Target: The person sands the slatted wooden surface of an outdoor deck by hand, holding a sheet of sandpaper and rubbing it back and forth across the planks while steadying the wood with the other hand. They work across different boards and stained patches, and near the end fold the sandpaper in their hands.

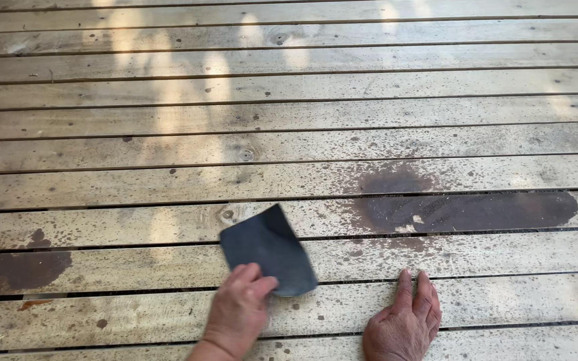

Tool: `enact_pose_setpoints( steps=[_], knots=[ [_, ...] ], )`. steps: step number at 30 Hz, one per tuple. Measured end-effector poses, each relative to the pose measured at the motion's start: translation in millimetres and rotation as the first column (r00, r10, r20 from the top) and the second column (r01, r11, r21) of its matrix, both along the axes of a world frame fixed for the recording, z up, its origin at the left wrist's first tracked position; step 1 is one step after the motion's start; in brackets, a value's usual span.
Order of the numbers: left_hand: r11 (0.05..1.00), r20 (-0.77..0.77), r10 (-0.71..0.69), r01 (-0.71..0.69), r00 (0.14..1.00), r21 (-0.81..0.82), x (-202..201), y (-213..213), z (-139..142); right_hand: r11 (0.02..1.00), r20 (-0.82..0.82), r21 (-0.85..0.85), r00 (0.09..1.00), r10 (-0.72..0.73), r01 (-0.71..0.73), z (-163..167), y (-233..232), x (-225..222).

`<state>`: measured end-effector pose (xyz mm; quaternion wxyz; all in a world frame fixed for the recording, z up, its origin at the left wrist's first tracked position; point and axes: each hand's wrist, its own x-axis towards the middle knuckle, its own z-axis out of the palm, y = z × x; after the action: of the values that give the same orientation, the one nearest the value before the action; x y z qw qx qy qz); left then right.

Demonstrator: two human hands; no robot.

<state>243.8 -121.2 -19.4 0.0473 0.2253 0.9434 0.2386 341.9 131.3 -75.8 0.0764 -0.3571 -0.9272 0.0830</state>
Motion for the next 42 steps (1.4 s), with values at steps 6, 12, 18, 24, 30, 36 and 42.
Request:
enact_pose_setpoints(
  steps=[6,12,18,24,30,36,42],
  knots=[
    [0.960,0.257,0.278,-0.256,0.925,-0.116,-35.8,-106.5,8.0,1.000,0.035,0.007,0.999,-0.007,0.007,2.8,0.6,-1.0],
    [0.997,0.079,0.001,-0.006,0.997,0.071,-4.2,71.5,4.5,1.000,-0.032,0.020,0.999,-0.011,0.012,-1.7,1.0,0.2],
    [0.993,0.218,-0.112,0.101,0.969,0.061,0.9,103.0,-3.6,0.999,-0.117,0.042,0.993,0.001,0.004,-6.7,7.0,2.6],
    [0.945,0.256,0.319,-0.287,0.913,-0.154,-34.0,-122.6,-0.2,0.999,-0.074,0.050,0.997,-0.015,0.019,-12.4,12.5,3.9],
    [0.852,0.161,0.524,-0.517,0.836,-0.088,-28.3,-168.0,-5.5,0.999,-0.054,0.038,0.998,-0.027,0.029,-8.7,12.5,4.3],
    [0.983,0.133,0.101,-0.119,0.986,0.139,38.1,25.1,-19.9,0.998,-0.064,0.049,0.998,-0.025,0.028,-5.6,12.1,3.5],
    [0.978,0.116,0.096,-0.116,0.989,0.175,58.6,-1.3,-37.1,0.997,-0.075,0.073,0.997,0.001,0.005,-6.8,18.2,7.4]
  ],
)
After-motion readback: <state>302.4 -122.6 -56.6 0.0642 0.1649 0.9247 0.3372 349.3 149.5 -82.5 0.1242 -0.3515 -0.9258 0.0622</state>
